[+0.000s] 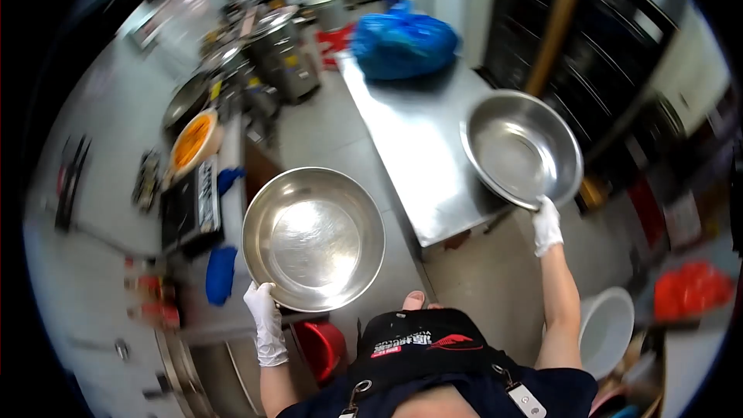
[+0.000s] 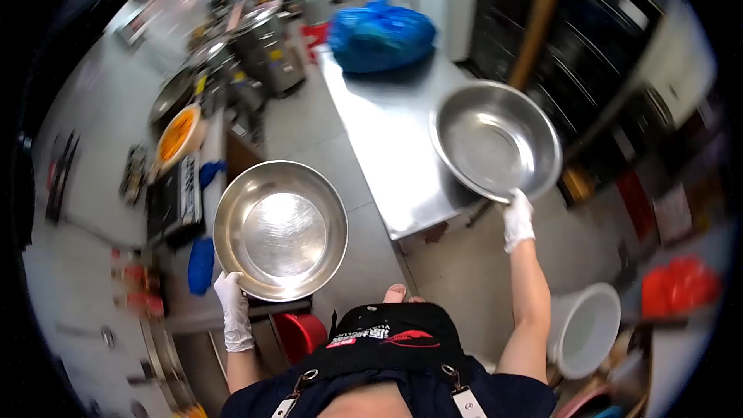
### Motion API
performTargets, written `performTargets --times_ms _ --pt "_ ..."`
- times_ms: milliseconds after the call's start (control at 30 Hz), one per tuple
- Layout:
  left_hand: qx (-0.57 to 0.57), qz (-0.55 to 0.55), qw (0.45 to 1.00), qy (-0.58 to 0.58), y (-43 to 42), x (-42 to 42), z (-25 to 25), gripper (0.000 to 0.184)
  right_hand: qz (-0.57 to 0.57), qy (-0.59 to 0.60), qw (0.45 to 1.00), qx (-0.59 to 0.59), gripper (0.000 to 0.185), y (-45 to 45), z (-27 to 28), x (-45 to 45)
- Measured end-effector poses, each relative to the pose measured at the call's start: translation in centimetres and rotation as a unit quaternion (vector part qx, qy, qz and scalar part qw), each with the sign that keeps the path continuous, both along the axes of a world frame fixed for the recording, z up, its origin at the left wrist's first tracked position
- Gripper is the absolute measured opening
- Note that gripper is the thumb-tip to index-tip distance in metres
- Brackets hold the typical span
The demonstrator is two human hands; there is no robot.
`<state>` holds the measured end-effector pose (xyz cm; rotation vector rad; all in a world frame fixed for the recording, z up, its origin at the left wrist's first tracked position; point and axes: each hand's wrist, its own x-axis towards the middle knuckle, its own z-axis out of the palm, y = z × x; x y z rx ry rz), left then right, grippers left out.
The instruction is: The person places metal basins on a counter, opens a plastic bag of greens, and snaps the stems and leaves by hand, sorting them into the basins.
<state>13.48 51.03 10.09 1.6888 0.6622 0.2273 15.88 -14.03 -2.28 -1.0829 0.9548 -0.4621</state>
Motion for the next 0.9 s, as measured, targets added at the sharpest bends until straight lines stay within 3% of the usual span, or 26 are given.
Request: performTargets --times_ms 67,100,133,200,267,333,400,433,467,533,633,667,700,767,833,900 --pt "-0.024 0.099 0.995 -0.017 2.3 -4.4 -0.7 0.022 -0.027 -0.052 0.992 0.109 0.029 -3.3 -4.5 2.7" --pt "-0.009 0.127 0.992 -0.001 3.1 -6.9 -0.1 0.022 0.075 0.025 0.995 -0.055 0.029 -3.3 -4.2 2.5" --pt "0.007 0.155 0.988 0.02 3.9 -9.4 0.6 0.023 0.174 0.091 0.96 -0.2 0.03 -2.9 -3.1 2.1" --pt "-0.018 0.225 0.974 -0.006 5.2 -14.3 1.6 0.028 0.301 0.196 0.804 -0.474 0.034 -1.7 -0.3 1.2" --pt "-0.026 0.315 0.949 -0.024 6.3 -18.9 2.6 0.03 0.309 0.171 0.854 -0.381 0.045 -1.6 0.0 0.9" --pt "0.006 0.405 0.909 -0.102 7.0 -22.4 3.8 0.022 0.336 0.127 0.851 -0.383 0.045 -0.4 1.7 -0.3" --pt "0.034 0.434 0.9 -0.01 8.5 -27.8 5.9 0.025 0.339 0.012 0.767 -0.545 0.048 -2.0 -1.2 0.0" --pt "0.057 0.464 0.884 -0.014 9.5 -30.2 6.0 0.026 0.304 -0.034 0.886 -0.349 0.052 -0.6 -0.7 -0.8" --pt "0.078 0.489 0.869 -0.018 10.5 -32.2 5.9 0.027 0.251 -0.063 0.957 -0.132 0.058 1.4 1.3 -1.9" --pt "0.114 0.522 0.845 -0.033 12.0 -35.7 7.2 0.028 0.067 0.021 0.99 0.122 0.063 5.0 4.8 -2.4" --pt "0.247 0.528 0.81 -0.063 14.7 -39.7 8.1 0.036 0.278 0.044 0.938 0.202 0.056 2.4 -5.5 -1.9" --pt "0.289 0.525 0.797 -0.071 15.3 -40.4 8.7 0.039 0.474 -0.008 0.837 0.274 0.052 -2.2 -15.7 -0.9" --pt "0.329 0.532 0.777 -0.072 16.0 -41.0 8.9 0.04 0.527 -0.011 0.819 0.225 0.048 1.1 -16.9 -1.9" --pt "0.445 0.526 0.723 -0.051 17.7 -42.4 8.9 0.044 0.625 0.014 0.768 0.139 0.042 7.8 -18.2 -3.4" --pt "0.582 0.494 0.646 0.009 19.8 -44.7 8.1 0.049 0.518 0.116 0.793 0.298 0.039 18.5 -9.4 -5.9" --pt "0.658 0.452 0.602 -0.001 20.8 -45.9 8.0 0.054 0.526 0.188 0.774 0.3 0.04 25.8 -6.1 -7.0"
